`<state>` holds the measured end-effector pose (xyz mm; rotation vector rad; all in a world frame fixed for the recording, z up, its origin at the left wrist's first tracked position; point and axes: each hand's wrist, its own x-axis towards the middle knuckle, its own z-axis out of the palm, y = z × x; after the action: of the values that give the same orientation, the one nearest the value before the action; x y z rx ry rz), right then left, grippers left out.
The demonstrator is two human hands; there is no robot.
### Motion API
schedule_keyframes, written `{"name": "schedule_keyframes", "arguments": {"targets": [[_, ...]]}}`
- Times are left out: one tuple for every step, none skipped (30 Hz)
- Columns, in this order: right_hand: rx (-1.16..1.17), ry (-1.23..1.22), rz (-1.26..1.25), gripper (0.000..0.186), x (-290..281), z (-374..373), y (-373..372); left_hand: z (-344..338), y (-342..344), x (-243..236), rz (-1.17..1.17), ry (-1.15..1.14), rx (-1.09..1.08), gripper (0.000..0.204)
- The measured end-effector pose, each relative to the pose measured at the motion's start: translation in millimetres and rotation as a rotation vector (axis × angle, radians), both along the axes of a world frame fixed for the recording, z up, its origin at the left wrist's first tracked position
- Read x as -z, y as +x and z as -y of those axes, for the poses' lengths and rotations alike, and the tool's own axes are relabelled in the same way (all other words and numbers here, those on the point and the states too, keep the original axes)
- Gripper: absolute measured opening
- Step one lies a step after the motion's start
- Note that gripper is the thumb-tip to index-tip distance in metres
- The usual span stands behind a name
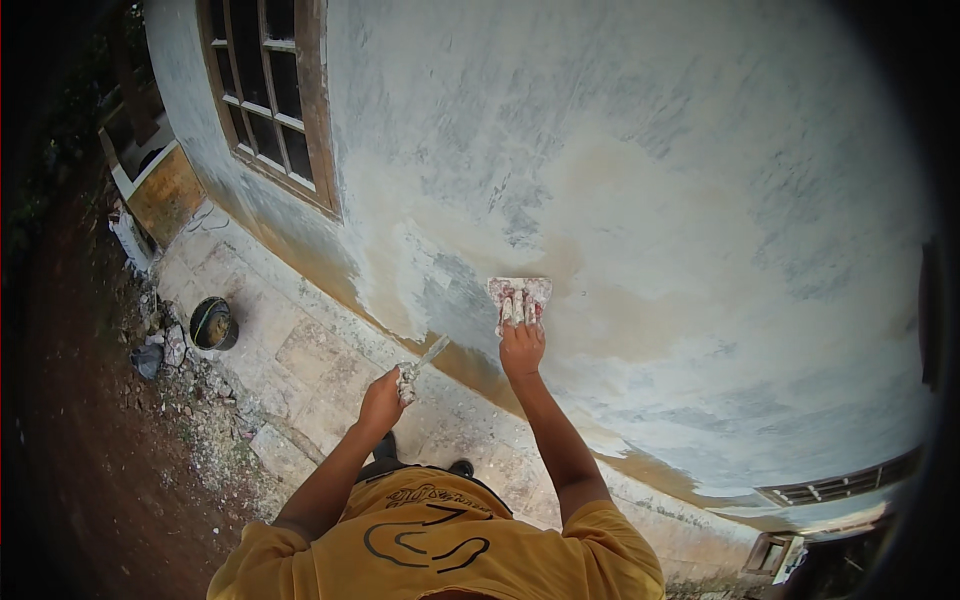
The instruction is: The person applies wall compound to an exterior wall using two spatulas.
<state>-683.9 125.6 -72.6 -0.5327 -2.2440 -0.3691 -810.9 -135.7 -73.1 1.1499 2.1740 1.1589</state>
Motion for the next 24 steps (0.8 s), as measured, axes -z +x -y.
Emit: {"name": "schedule_keyframes", "arguments": {"targets": [[-0.001,0.000,-0.001,0.011,1.2,-1.2,-8.7,0.6,0.5,-0.6,-0.003,-0.010,0.001,0.045],[0.007,0.002,0.014,0.012,2.3,-2.6,-17.6,0.4,-0.2,0.7,-0.004,-0.011,0.001,0.045],[0.016,0.004,0.028,0.013,2.8,-5.0,-25.6,-0.2,-1.2,3.2,-0.034,0.037,-0.008,0.042],[-0.012,0.013,0.072,0.017,4.8,-7.1,-33.0,1.8,-1.4,5.6,-0.062,0.081,-0.020,0.040],[-0.008,0.011,0.072,0.017,6.6,-11.3,-39.5,1.3,-0.9,2.9,-0.062,0.080,-0.016,0.040],[0.076,0.000,0.083,0.017,8.8,-14.7,-46.4,1.4,-0.5,-0.3,-0.067,0.049,0.004,0.040],[0.155,-0.012,0.092,0.016,10.6,-17.3,-52.2,1.3,-1.9,-3.4,-0.073,0.018,0.018,0.041],[0.155,-0.012,0.090,0.016,12.3,-19.6,-53.0,1.5,-3.0,-5.1,-0.075,0.017,0.018,0.041],[0.171,-0.023,0.113,0.017,13.5,-22.7,-52.4,1.6,-3.8,-6.5,-0.078,-0.003,0.015,0.040],[0.185,-0.036,0.138,0.018,16.0,-23.0,-50.2,3.8,-3.0,-6.8,-0.079,-0.026,0.010,0.039],[0.187,-0.040,0.138,0.018,18.4,-23.6,-49.0,5.0,-3.9,-4.0,-0.078,-0.029,0.012,0.039],[0.182,-0.049,0.167,0.018,20.4,-24.7,-48.1,5.9,-6.0,0.7,-0.085,-0.012,0.012,0.039],[0.180,-0.056,0.194,0.018,23.1,-27.0,-46.3,5.6,-7.3,2.9,-0.093,0.006,0.015,0.039],[0.194,-0.056,0.190,0.018,31.2,-33.0,-39.1,3.2,-6.3,1.9,-0.096,0.008,0.029,0.039],[0.177,-0.043,0.214,0.018,39.4,-37.1,-29.1,1.3,-4.3,0.5,-0.084,0.020,0.037,0.039],[0.152,-0.033,0.237,0.018,43.5,-34.6,-24.0,1.8,-3.9,-1.0,-0.073,0.027,0.038,0.038],[0.161,-0.036,0.231,0.018,48.1,-30.6,-18.3,1.6,-2.4,-2.8,-0.079,0.025,0.047,0.038],[0.135,-0.046,0.229,0.018,52.7,-26.0,-12.0,1.0,0.3,-4.9,-0.079,0.037,0.039,0.038],[0.105,-0.056,0.228,0.019,51.6,-20.4,-8.7,1.3,2.7,-6.2,-0.078,0.049,0.028,0.038],[0.110,-0.060,0.223,0.019,50.3,-15.9,-7.8,1.2,4.1,-4.3,-0.079,0.027,0.027,0.038],[-0.026,0.002,0.229,0.020,49.5,-11.1,-8.3,0.4,4.3,-4.3,-0.084,0.024,0.031,0.038],[-0.160,0.064,0.238,0.020,45.6,-6.2,-6.5,-0.5,7.2,-4.7,-0.063,0.022,0.039,0.038],[-0.157,0.061,0.237,0.020,40.2,-6.6,-8.6,-1.3,9.7,-4.8,-0.042,0.020,0.045,0.038],[-0.198,0.097,0.241,0.020,33.2,-12.4,-15.1,-2.5,11.5,-4.2,-0.042,0.017,0.047,0.038]]}}
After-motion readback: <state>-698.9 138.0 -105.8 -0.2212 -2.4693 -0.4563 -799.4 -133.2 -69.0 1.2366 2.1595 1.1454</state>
